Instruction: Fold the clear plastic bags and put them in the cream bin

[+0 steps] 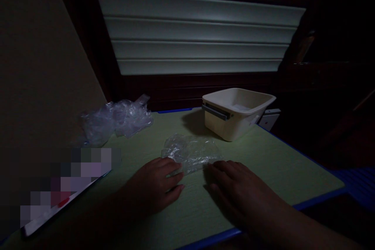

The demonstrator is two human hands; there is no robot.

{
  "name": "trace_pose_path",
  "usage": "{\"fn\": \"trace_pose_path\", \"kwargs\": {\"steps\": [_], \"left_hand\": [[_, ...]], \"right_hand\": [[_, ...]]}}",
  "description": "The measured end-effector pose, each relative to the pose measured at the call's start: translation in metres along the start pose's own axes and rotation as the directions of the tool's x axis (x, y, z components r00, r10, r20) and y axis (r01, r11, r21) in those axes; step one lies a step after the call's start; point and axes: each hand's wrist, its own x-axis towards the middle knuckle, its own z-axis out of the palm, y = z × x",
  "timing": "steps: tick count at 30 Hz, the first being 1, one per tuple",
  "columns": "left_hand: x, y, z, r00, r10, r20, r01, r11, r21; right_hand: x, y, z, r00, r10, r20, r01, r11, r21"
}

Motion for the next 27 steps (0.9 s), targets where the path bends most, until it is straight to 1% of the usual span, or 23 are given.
{"fn": "trace_pose_path", "kwargs": {"steps": [2,5,8,10,12,14,18,21,24,27], "left_hand": [[0.0,0.002,-0.001,1.0,0.002,0.001,-0.002,1.0,0.009],[-0.001,0.001,-0.002,0.999,-0.016,-0.036,0.016,1.0,0.024],[-0.004,-0.007,-0.002,0.994,-0.075,-0.077,0.08,0.995,0.057],[-0.006,-0.013,-0.001,0.988,-0.131,-0.077,0.137,0.988,0.071],[-0.007,-0.017,-0.001,0.986,-0.161,-0.051,0.164,0.985,0.059],[-0.007,-0.017,-0.003,0.989,-0.148,-0.021,0.149,0.987,0.061],[-0.005,-0.007,-0.008,0.999,-0.046,0.014,0.043,0.99,0.136],[-0.005,0.0,-0.012,1.0,-0.005,0.03,0.0,0.984,0.18],[-0.006,-0.002,-0.015,1.0,0.002,0.012,-0.005,0.98,0.199],[-0.008,-0.011,-0.017,0.999,-0.041,-0.022,0.045,0.98,0.194]], "right_hand": [[0.003,-0.004,0.003,1.0,0.013,0.014,-0.012,1.0,-0.009],[-0.003,-0.002,0.006,0.999,0.026,-0.021,-0.026,1.0,0.003],[-0.012,0.007,0.006,0.999,0.021,-0.037,-0.021,1.0,0.016],[-0.015,0.014,0.006,0.999,0.011,-0.044,-0.01,1.0,0.012],[-0.016,0.022,0.006,0.999,0.005,-0.051,-0.005,1.0,0.009],[-0.014,0.03,0.005,0.998,0.004,-0.055,-0.003,1.0,0.026],[-0.005,0.044,0.0,0.999,-0.032,-0.037,0.035,0.995,0.098],[0.006,0.054,-0.006,0.995,-0.087,0.041,0.081,0.988,0.135],[0.02,0.067,-0.005,0.984,-0.15,0.094,0.124,0.964,0.236],[0.034,0.076,0.002,0.978,-0.2,0.064,0.161,0.91,0.382]]}}
